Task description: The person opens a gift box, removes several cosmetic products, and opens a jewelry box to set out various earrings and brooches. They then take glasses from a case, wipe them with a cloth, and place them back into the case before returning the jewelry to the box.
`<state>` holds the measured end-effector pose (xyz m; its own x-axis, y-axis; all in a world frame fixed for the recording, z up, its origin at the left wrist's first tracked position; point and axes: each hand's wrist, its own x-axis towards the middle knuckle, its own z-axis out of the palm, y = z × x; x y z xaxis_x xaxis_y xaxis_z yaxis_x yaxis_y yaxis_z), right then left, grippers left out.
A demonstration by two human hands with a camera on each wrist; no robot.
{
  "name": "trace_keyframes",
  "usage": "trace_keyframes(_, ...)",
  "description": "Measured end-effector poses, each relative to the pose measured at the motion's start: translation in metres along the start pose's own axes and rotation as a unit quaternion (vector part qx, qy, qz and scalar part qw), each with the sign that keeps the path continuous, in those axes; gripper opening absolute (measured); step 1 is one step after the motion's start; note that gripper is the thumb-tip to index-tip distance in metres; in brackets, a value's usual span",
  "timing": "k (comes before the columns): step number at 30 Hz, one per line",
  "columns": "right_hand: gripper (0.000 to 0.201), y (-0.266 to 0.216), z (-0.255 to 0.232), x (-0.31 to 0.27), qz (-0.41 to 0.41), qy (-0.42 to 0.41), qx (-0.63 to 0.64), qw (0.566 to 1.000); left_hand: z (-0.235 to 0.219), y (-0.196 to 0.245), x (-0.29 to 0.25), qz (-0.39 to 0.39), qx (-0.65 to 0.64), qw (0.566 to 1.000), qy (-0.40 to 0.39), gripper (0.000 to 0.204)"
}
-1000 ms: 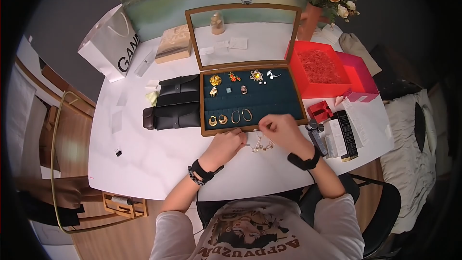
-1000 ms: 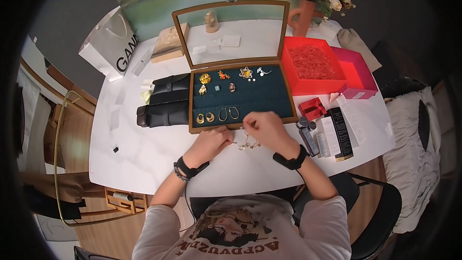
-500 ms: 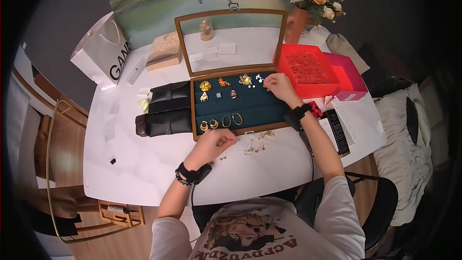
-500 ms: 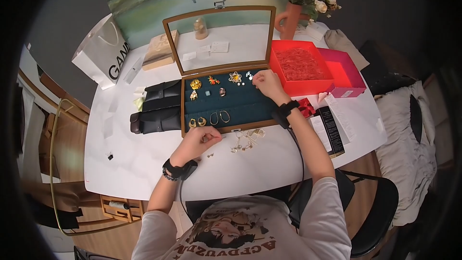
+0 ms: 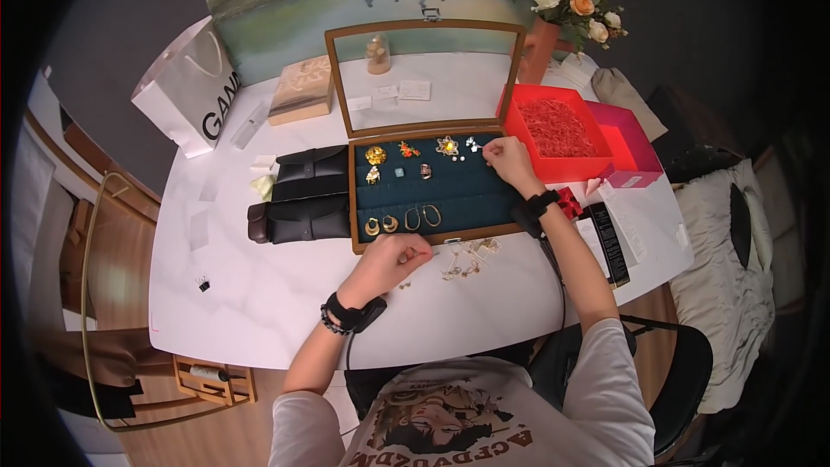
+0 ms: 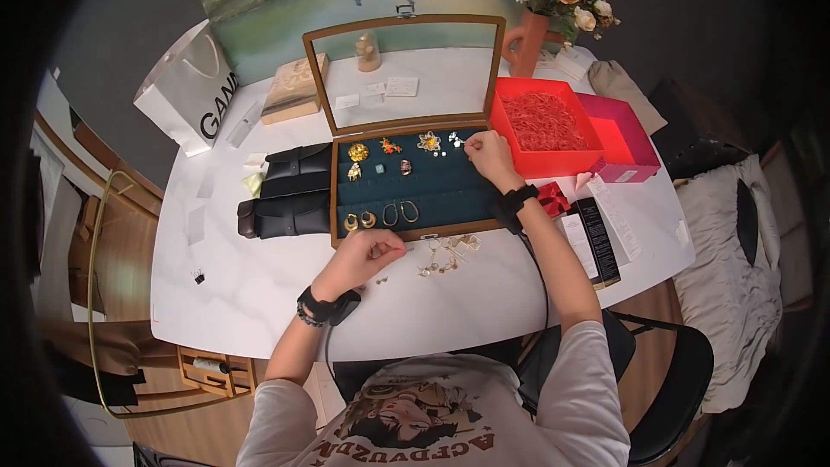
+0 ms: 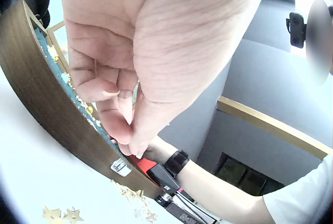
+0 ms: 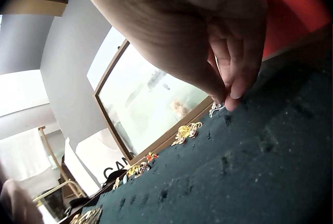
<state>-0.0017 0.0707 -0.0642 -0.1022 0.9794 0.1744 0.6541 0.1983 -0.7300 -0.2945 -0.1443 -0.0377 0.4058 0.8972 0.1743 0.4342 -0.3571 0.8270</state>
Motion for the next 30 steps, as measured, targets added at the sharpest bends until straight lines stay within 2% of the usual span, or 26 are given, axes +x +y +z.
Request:
trace_keyframes(2,0.010,0.001,0.002,-0.002,-0.002,-0.002,0.006,1.000,0.000,0.000,0.000,0.003,-0.001,1.000,0.001,0.009)
trace_keyframes(4,0.011,0.003,0.003,-0.004,-0.057,0.039,-0.041,0.997,0.000,0.002,0.000,-0.002,-0.002,1.000,-0.002,0.009)
trace_keyframes(8,0.013,0.000,0.004,-0.004,-0.043,0.030,-0.065,0.996,0.000,0.003,0.000,0.003,-0.001,1.000,0.000,0.009)
trace_keyframes(11,0.014,0.002,0.006,-0.003,-0.054,0.054,-0.034,0.997,0.000,0.004,0.000,-0.005,-0.001,1.000,-0.002,0.009)
trace_keyframes(13,0.013,0.006,0.006,-0.002,-0.025,0.016,-0.018,0.999,0.000,0.004,0.000,-0.005,-0.003,1.000,-0.002,0.009)
trace_keyframes(19,0.012,0.010,0.007,0.000,-0.021,-0.009,0.062,0.998,0.000,0.003,0.000,-0.008,-0.008,1.000,-0.001,0.009)
trace_keyframes(22,0.013,0.016,0.009,0.002,-0.047,0.019,0.018,0.999,-0.001,0.005,0.000,-0.011,-0.004,1.000,-0.004,0.009)
trace_keyframes(25,0.014,0.016,0.009,0.002,-0.033,0.044,-0.011,0.998,0.001,0.000,0.000,0.001,-0.008,1.000,0.000,0.009)
trace_keyframes(28,0.013,0.012,0.006,0.001,0.010,0.009,0.020,1.000,0.001,-0.001,0.000,-0.001,-0.003,1.000,-0.002,0.009)
trace_keyframes(30,0.013,0.014,0.007,-0.001,-0.017,0.025,0.002,1.000,0.000,0.001,0.000,-0.003,-0.002,1.000,-0.003,0.009)
